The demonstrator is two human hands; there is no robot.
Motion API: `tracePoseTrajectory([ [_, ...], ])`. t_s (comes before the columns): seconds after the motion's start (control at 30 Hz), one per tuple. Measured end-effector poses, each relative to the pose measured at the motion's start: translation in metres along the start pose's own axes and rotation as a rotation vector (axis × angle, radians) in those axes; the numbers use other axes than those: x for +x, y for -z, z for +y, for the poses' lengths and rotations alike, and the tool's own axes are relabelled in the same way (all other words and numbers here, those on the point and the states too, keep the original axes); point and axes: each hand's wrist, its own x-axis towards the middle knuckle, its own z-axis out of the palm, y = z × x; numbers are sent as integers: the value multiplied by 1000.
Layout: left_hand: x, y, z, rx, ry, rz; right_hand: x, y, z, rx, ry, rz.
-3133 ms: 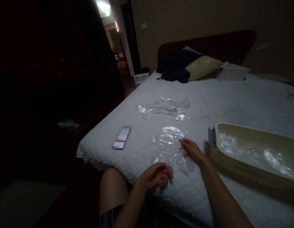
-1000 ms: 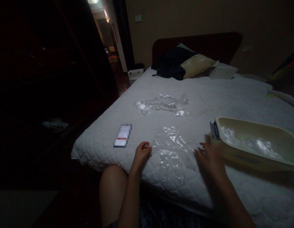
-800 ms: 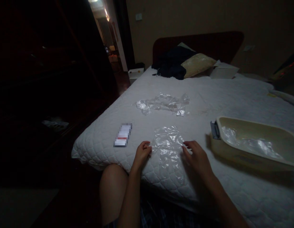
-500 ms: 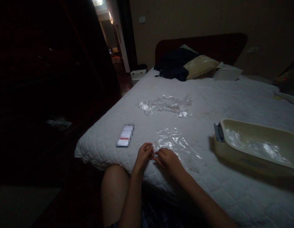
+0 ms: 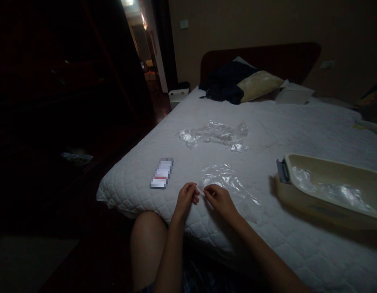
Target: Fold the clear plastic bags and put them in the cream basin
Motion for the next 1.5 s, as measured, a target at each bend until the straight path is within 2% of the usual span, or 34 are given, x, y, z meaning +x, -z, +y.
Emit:
tracePoseTrajectory([
  [0.1, 2, -3, -6, 47, -18, 54, 6, 6, 7, 109, -89, 63],
  [0.23, 2, -7, -15, 181, -77, 115, 8, 13, 16, 139, -175, 137],
  [0.4, -2, -17, -9, 547, -329, 210, 7, 15, 22, 166, -234, 184],
  [0.5, -1, -24, 0, 711, -450, 206, 7, 18, 21, 161, -263, 198],
  [0.63, 4, -30, 5, 857, -468, 152, 7, 23, 23, 123, -265, 200],
  [0.83, 7, -32, -1, 1042, -452, 121, 4, 27, 31, 7, -250, 195],
  [1.07, 6, -31, -5, 1042, -512, 130, 2, 29, 35, -224, -219, 199],
  [1.27, 5, -30, -6, 1052, -517, 123, 2, 27, 40, -399, -194, 122],
  [1.4, 5, -29, -6, 1066, -510, 121, 4, 36, 41, -303, -201, 97],
  [1.5, 6, -28, -8, 1008, -519, 137, 2, 56, 46, -147, -221, 104],
])
